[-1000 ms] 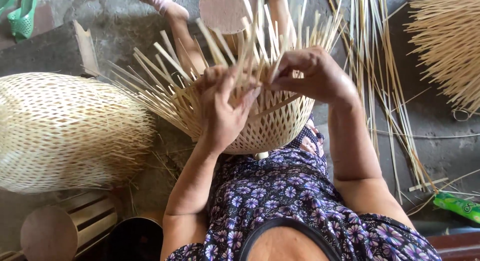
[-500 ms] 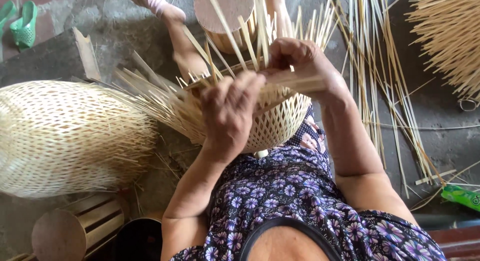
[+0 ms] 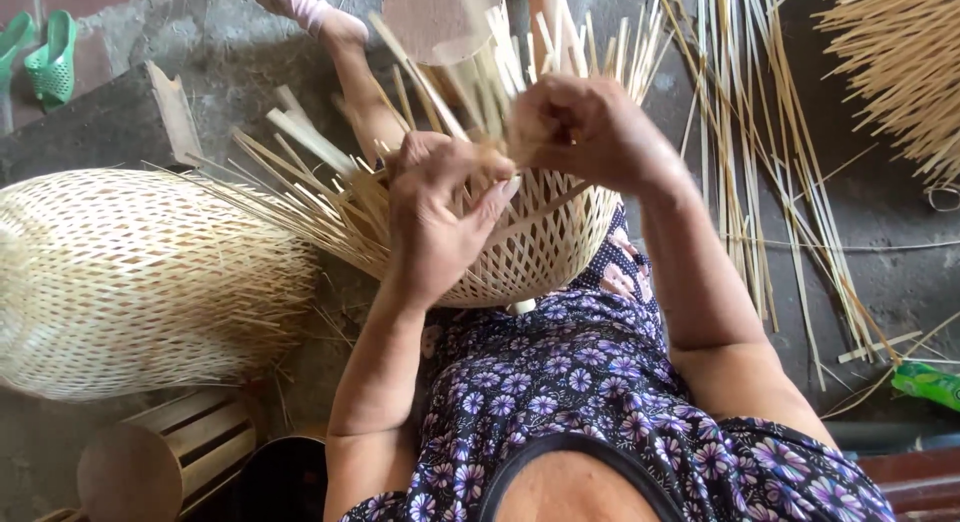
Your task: The person weaves a bamboo basket by interlacing thin bamboo strips through the upright ribs of the structure, working around the rim and securing the ends.
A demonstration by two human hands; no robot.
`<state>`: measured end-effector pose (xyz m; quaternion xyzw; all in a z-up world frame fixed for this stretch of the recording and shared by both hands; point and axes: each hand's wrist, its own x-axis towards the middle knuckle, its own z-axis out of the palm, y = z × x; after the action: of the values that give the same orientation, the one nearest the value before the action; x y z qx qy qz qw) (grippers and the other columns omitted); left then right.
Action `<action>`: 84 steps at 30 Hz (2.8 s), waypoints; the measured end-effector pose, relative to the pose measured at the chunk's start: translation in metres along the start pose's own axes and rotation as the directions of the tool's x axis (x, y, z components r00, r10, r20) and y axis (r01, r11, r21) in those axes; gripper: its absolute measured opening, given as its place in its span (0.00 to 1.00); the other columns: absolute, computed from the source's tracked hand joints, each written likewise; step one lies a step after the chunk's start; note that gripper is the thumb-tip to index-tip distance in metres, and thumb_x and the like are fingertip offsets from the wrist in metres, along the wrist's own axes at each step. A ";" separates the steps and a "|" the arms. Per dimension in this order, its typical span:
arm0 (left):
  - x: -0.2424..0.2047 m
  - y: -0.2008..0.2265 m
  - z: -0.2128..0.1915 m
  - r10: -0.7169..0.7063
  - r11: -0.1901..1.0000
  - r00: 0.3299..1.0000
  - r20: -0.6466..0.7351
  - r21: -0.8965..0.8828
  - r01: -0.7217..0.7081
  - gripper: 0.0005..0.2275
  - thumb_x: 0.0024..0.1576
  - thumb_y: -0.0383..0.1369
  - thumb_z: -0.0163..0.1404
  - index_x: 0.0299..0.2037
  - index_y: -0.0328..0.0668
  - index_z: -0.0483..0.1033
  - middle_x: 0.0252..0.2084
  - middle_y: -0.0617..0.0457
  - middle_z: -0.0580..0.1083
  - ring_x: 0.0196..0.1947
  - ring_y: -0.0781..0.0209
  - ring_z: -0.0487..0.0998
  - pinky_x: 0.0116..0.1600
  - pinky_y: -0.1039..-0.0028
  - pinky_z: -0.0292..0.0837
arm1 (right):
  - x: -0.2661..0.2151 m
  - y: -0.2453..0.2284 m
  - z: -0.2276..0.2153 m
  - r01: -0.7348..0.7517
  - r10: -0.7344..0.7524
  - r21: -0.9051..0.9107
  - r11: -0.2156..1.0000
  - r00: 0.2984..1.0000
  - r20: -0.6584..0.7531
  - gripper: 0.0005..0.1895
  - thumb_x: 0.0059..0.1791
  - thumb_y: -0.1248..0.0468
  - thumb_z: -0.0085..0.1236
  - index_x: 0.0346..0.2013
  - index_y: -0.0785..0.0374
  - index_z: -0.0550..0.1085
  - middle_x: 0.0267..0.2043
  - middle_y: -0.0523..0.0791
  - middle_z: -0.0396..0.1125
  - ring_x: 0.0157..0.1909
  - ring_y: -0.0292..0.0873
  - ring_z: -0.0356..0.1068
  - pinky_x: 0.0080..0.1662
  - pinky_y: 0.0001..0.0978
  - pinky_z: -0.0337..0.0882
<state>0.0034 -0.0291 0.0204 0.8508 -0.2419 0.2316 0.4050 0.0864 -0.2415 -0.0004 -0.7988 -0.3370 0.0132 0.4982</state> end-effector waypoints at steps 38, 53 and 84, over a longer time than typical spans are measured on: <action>0.016 0.010 -0.003 -0.060 0.977 0.998 0.027 0.205 0.053 0.12 0.58 0.31 0.65 0.47 0.46 0.76 0.40 0.62 0.81 0.44 0.66 0.73 0.55 0.70 0.57 | -0.012 0.005 -0.017 0.234 -0.200 0.189 0.954 0.963 -0.182 0.08 0.58 0.66 0.63 0.48 0.60 0.71 0.43 0.43 0.74 0.43 0.35 0.76 0.47 0.30 0.81; 0.014 0.008 0.002 -0.077 0.985 0.996 0.039 0.158 0.070 0.13 0.58 0.30 0.65 0.49 0.47 0.76 0.42 0.64 0.81 0.45 0.67 0.73 0.54 0.73 0.60 | -0.010 -0.006 -0.019 -0.056 0.098 0.234 0.971 0.980 -0.173 0.27 0.48 0.60 0.67 0.57 0.64 0.66 0.33 0.40 0.69 0.30 0.31 0.68 0.30 0.23 0.73; 0.007 -0.012 0.007 0.109 0.992 0.994 -0.021 0.073 -0.107 0.12 0.60 0.32 0.64 0.47 0.55 0.73 0.36 0.62 0.75 0.39 0.66 0.71 0.50 0.71 0.64 | 0.023 -0.004 -0.006 -0.271 0.218 0.437 0.858 0.961 0.167 0.21 0.44 0.55 0.71 0.46 0.60 0.75 0.49 0.41 0.71 0.52 0.40 0.74 0.56 0.36 0.79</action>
<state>0.0169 -0.0293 0.0138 0.8475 -0.2739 0.2723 0.3641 0.1042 -0.2320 0.0134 -0.6940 -0.2474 0.1995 0.6461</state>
